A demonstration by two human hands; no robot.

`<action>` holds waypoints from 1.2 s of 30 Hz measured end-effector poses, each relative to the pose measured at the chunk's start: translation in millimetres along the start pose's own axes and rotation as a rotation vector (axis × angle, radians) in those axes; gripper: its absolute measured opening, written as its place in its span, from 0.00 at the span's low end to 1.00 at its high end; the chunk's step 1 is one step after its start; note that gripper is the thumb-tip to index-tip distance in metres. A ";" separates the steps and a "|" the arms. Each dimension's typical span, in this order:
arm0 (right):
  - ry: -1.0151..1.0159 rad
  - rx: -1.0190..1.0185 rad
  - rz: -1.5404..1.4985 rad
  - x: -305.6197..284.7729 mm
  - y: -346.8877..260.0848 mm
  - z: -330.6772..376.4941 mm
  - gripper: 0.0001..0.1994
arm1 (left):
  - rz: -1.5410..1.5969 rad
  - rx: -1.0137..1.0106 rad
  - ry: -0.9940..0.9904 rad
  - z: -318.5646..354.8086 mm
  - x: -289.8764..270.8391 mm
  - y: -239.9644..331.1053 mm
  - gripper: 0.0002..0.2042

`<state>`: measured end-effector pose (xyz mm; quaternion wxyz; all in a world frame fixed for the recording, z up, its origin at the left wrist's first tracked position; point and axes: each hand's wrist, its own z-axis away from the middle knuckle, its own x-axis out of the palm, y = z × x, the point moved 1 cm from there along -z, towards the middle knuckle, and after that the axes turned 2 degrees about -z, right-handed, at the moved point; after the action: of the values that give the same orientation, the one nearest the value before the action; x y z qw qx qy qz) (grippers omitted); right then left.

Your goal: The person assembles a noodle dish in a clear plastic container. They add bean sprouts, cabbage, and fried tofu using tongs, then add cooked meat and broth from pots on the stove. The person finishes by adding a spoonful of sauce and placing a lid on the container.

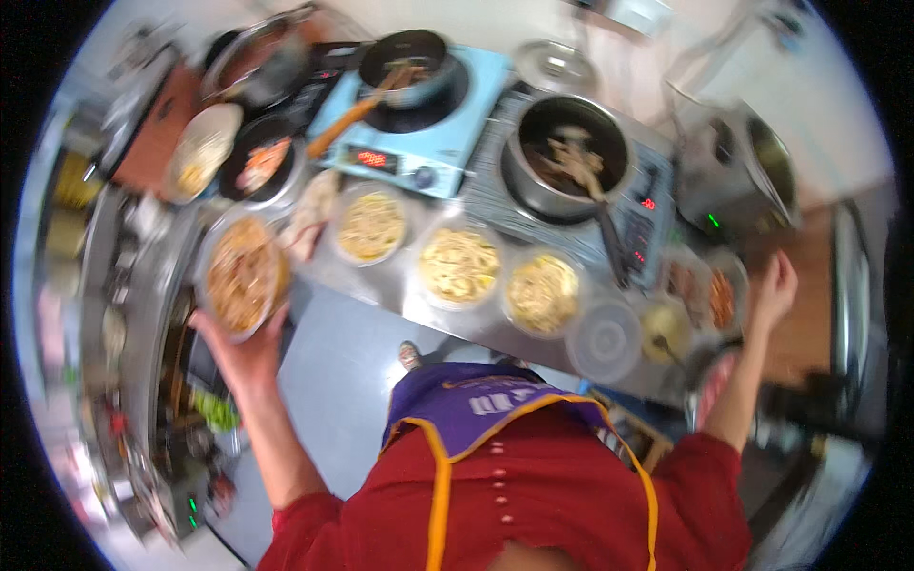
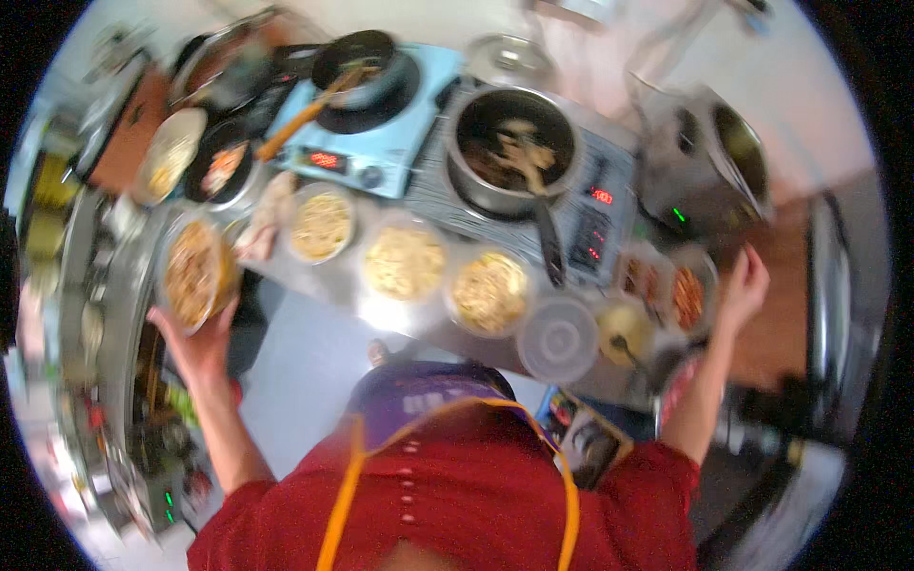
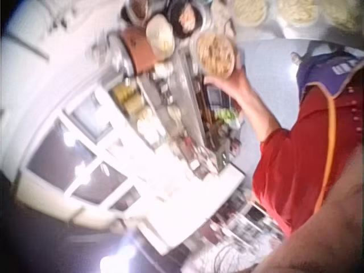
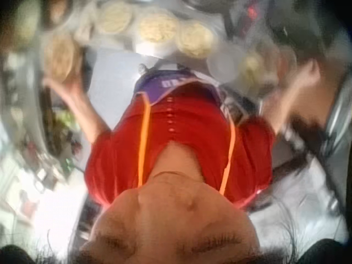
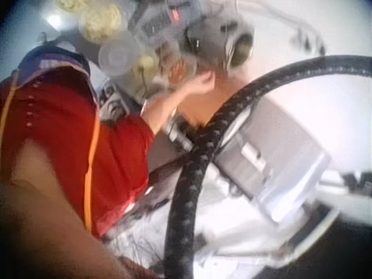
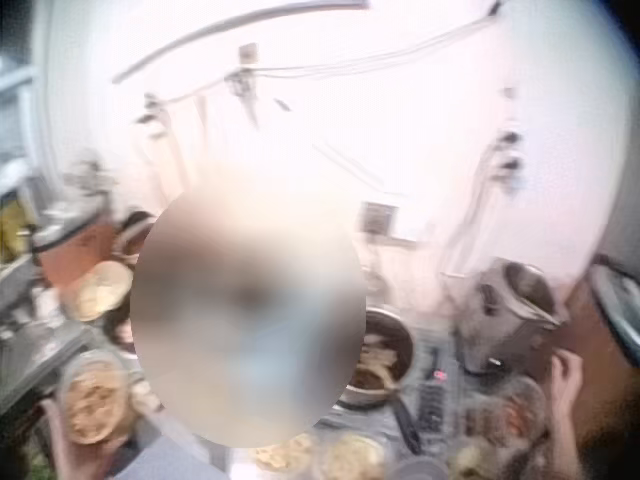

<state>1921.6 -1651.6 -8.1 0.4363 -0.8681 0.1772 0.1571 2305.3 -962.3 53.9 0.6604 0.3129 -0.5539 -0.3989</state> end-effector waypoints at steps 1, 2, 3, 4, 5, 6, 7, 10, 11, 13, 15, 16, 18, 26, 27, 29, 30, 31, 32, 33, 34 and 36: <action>0.042 -0.103 0.108 -15.5 -22.9 14.0 0.12 | 0.023 -0.031 0.015 -5.8 -15.6 4.8 0.42; 0.109 -0.152 0.101 -33.0 -46.7 32.7 0.12 | 0.036 -0.072 -0.005 -15.3 -30.6 12.0 0.43; 0.077 -0.078 0.001 -37.7 -64.9 49.5 0.11 | 0.114 -0.058 -0.005 -21.7 -43.9 14.7 0.46; 0.111 -0.006 -0.167 -38.9 -81.0 72.7 0.09 | 0.125 -0.095 0.043 -32.5 -56.1 20.3 0.48; 0.097 -0.013 -0.274 -38.7 -96.0 103.5 0.07 | 0.077 -0.079 0.053 -39.0 -69.3 24.9 0.48; 0.122 0.028 -0.272 -39.4 -107.8 136.0 0.06 | 0.098 -0.123 0.022 -47.8 -78.2 30.4 0.46; 0.112 0.140 -0.243 -38.3 -115.5 172.8 0.06 | 0.076 -0.122 0.003 -53.5 -87.7 33.1 0.44; -0.054 0.597 0.007 -22.0 -123.8 271.7 0.07 | 0.011 -0.141 -0.087 -68.3 -106.7 39.7 0.43; -0.151 0.801 0.040 -21.4 -122.9 296.5 0.10 | 0.002 -0.172 -0.080 -72.7 -110.9 41.7 0.42; -0.226 0.849 0.250 -15.2 -115.0 320.0 0.20 | -0.040 -0.198 -0.088 -78.7 -113.8 42.5 0.43; -0.187 0.915 0.232 -4.3 -105.4 329.0 0.18 | -0.055 -0.233 -0.117 -84.4 -112.0 43.0 0.44; -0.182 0.959 0.155 -0.6 -100.3 329.4 0.17 | -0.032 -0.262 -0.121 -87.1 -110.6 41.9 0.43; -0.147 1.003 0.113 3.5 -92.2 325.8 0.16 | -0.066 -0.252 -0.195 -87.0 -108.3 36.9 0.44; -0.259 1.251 -0.070 6.9 -71.7 306.6 0.14 | -0.027 -0.365 -0.245 -64.4 -83.7 6.1 0.43; -0.281 1.259 -0.044 6.3 -70.6 305.8 0.14 | -0.022 -0.379 -0.286 -60.4 -79.6 2.5 0.44; -0.336 1.152 0.055 5.3 -69.6 303.8 0.14 | -0.031 -0.399 -0.279 -51.6 -73.0 -4.8 0.44; -0.360 1.084 0.098 4.5 -69.7 303.7 0.14 | -0.017 -0.404 -0.285 -47.2 -69.6 -8.1 0.44; -0.322 0.998 0.160 4.5 -70.1 303.4 0.14 | -0.022 -0.415 -0.300 -43.3 -65.9 -11.6 0.44; -0.283 0.913 0.221 4.1 -71.1 304.0 0.15 | -0.006 -0.427 -0.324 -38.8 -61.8 -15.3 0.43; -0.249 0.819 0.280 4.0 -72.8 304.8 0.15 | 0.008 -0.440 -0.347 -34.6 -57.9 -17.7 0.43; -0.217 0.774 0.252 4.8 -74.7 305.3 0.14 | -0.001 -0.443 -0.379 -30.0 -53.6 -20.6 0.43; -0.143 0.658 0.185 6.1 -81.7 304.4 0.11 | -0.014 -0.455 -0.424 -20.5 -45.2 -25.7 0.43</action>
<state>1927.4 -1359.6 -126.8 0.6880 -0.6480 0.2649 0.1909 2317.7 -935.9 6.2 0.5804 0.0708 -0.5737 -0.5736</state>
